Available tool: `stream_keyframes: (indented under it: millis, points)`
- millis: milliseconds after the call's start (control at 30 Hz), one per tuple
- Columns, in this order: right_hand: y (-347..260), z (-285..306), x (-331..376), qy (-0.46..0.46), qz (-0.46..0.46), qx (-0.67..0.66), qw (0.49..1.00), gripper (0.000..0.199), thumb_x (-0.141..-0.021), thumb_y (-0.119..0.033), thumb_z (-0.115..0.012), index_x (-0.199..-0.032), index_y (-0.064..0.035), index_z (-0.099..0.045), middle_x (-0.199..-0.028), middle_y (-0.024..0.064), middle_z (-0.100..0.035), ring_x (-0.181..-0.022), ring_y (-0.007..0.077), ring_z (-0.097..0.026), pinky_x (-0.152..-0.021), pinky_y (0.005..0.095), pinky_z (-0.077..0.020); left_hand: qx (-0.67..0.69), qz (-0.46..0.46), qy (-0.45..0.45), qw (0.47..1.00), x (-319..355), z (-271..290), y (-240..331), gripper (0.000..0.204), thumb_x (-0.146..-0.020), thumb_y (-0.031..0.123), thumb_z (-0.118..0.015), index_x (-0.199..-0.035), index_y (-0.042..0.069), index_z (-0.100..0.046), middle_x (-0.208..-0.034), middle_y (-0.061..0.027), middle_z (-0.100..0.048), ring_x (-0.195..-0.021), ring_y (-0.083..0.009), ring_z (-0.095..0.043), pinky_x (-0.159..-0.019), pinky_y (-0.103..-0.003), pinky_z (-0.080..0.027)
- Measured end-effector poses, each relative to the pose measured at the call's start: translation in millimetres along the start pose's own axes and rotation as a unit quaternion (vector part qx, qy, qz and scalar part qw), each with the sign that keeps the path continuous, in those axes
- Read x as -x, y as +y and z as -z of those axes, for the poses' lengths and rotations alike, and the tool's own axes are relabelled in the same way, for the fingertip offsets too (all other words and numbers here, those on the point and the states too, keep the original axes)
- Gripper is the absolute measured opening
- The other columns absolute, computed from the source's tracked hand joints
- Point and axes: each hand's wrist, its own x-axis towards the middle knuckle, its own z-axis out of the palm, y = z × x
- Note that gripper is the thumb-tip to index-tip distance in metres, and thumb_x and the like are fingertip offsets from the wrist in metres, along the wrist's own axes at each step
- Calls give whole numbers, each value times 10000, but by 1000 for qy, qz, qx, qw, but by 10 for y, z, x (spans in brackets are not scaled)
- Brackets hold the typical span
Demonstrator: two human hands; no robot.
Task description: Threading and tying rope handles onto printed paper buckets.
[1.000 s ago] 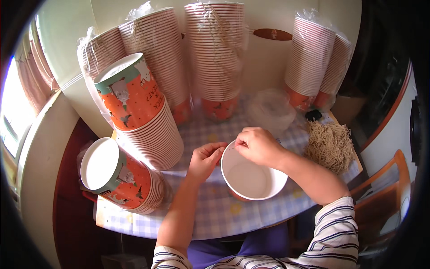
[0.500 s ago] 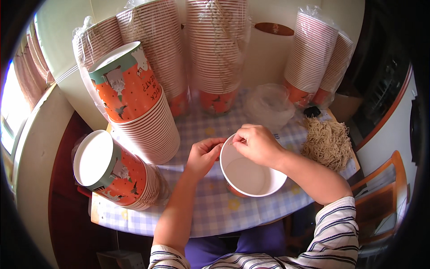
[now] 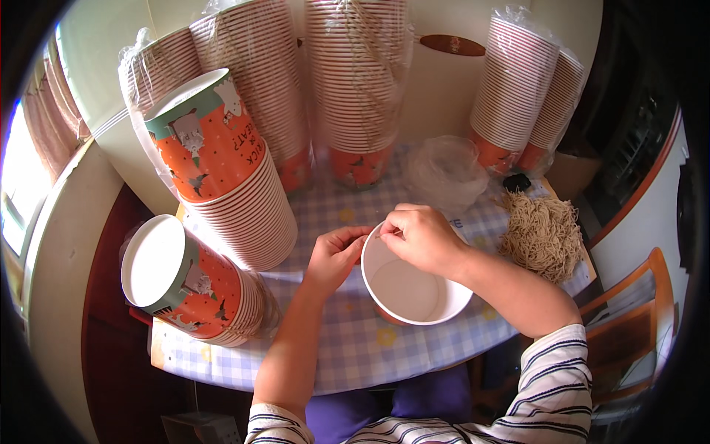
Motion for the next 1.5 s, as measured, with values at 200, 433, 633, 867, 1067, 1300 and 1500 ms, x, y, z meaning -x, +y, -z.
stream_keyframes:
  millis: [200, 433, 633, 867, 1067, 1300, 1500]
  points:
    - [-22, -23, -7, 5, 8, 22, 1000, 84, -768, -98, -641, -750, -18, -654, -778, 127, -641, -699, 287, -638, -628, 367, -509, -13, -9, -19, 1000, 0, 5, 28, 246, -932, 99, -554, -1120, -51, -605, -987, -79, -657, -847, -110, -619, -754, -251, -530]
    - [-40, 21, -15, 16, 0, 34, 999, 86, -757, -104, -636, -741, -20, -650, -773, 131, -642, -696, 292, -637, -629, 372, -508, -44, -12, -34, 998, 13, 17, 64, 256, -939, 112, -548, -1134, -43, -605, -971, -64, -660, -823, -98, -611, -744, -247, -522]
    - [-43, 0, 0, 9, -3, 34, 999, 89, -751, -107, -631, -731, -20, -641, -766, 127, -641, -700, 295, -637, -634, 383, -508, -49, -12, -30, 998, 11, 18, 52, 255, -940, 113, -546, -1131, -44, -607, -966, -63, -661, -820, -96, -609, -740, -245, -520]
    - [-52, -14, 2, 21, 3, 59, 998, 89, -745, -103, -618, -721, -20, -635, -761, 131, -640, -699, 305, -634, -630, 384, -508, -58, -10, -29, 998, 11, 15, 65, 249, -938, 112, -548, -1120, -45, -612, -953, -59, -661, -805, -94, -605, -721, -240, -517]
    - [-61, -24, 4, 26, 10, 67, 997, 83, -734, -95, -611, -716, -18, -634, -750, 132, -640, -692, 308, -633, -629, 388, -509, -58, -8, -30, 998, 13, 11, 70, 248, -938, 112, -548, -1119, -46, -611, -951, -58, -660, -804, -94, -603, -723, -241, -514]
    - [-72, -26, 11, 18, -4, 62, 998, 92, -730, -101, -614, -708, -15, -639, -750, 135, -648, -692, 305, -637, -631, 388, -510, -65, -8, -36, 997, 7, 11, 63, 251, -942, 119, -545, -1124, -42, -608, -952, -56, -658, -806, -93, -602, -727, -241, -513]
    - [-71, -44, 6, 15, -9, 65, 998, 106, -735, -112, -614, -712, -12, -643, -750, 136, -649, -687, 309, -636, -625, 394, -506, -54, -2, -37, 998, 4, 10, 63, 249, -944, 117, -539, -1124, -40, -609, -952, -54, -656, -820, -95, -604, -739, -243, -514]
